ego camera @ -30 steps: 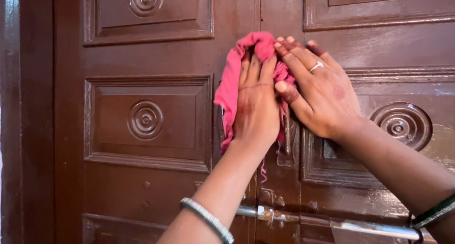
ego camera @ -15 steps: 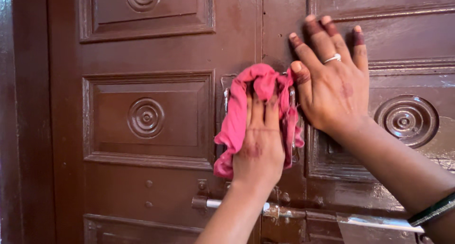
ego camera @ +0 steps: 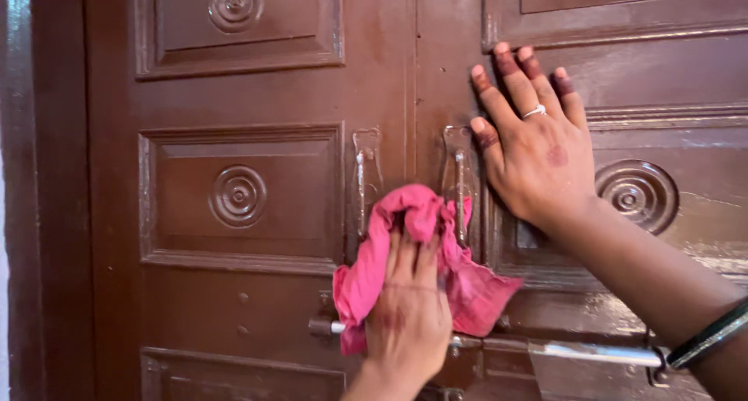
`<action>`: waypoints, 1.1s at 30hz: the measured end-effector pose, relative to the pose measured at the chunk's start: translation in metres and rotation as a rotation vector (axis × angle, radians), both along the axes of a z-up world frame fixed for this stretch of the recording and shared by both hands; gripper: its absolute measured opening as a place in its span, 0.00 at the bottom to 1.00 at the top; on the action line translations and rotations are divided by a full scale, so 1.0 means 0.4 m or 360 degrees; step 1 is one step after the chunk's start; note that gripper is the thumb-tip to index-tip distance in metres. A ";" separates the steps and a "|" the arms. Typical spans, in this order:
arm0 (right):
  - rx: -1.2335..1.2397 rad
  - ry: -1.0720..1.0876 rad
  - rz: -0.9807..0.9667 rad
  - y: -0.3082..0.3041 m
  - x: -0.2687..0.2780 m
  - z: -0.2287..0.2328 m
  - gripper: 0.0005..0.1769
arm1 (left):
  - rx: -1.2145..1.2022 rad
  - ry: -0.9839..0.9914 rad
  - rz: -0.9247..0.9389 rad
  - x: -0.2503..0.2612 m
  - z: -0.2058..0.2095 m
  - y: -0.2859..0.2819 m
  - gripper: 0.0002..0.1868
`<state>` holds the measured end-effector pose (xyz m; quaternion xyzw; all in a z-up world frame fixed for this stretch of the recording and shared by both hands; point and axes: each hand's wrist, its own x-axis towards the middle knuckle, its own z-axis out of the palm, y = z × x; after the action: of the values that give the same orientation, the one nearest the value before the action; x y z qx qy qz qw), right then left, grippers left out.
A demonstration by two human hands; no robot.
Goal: The person wipes the surface of a brown wooden door with a pink cloth. They systematically clean the panels, the metal latch, and the handle area, moving from the top to the bottom of the door.
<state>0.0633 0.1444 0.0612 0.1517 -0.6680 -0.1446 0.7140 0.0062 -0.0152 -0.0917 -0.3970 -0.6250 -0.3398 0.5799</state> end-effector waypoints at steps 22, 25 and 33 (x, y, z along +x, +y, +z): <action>-0.0410 -0.0354 0.0048 -0.061 0.047 -0.327 0.36 | 0.0030 -0.0168 0.0040 0.039 -0.065 0.027 0.35; -0.0565 -0.0468 0.0089 -0.109 0.074 -0.431 0.34 | -0.0068 -0.0145 -0.0029 0.054 -0.104 0.003 0.39; -0.0484 -0.0200 0.0041 -0.095 -0.004 -0.534 0.40 | -0.0261 -0.0008 -0.0001 0.048 -0.128 -0.023 0.35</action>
<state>0.0617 0.1062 -0.1523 0.0592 -0.7237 -0.0229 0.6872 0.0256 -0.0244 -0.1428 -0.4426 -0.6522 -0.2886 0.5437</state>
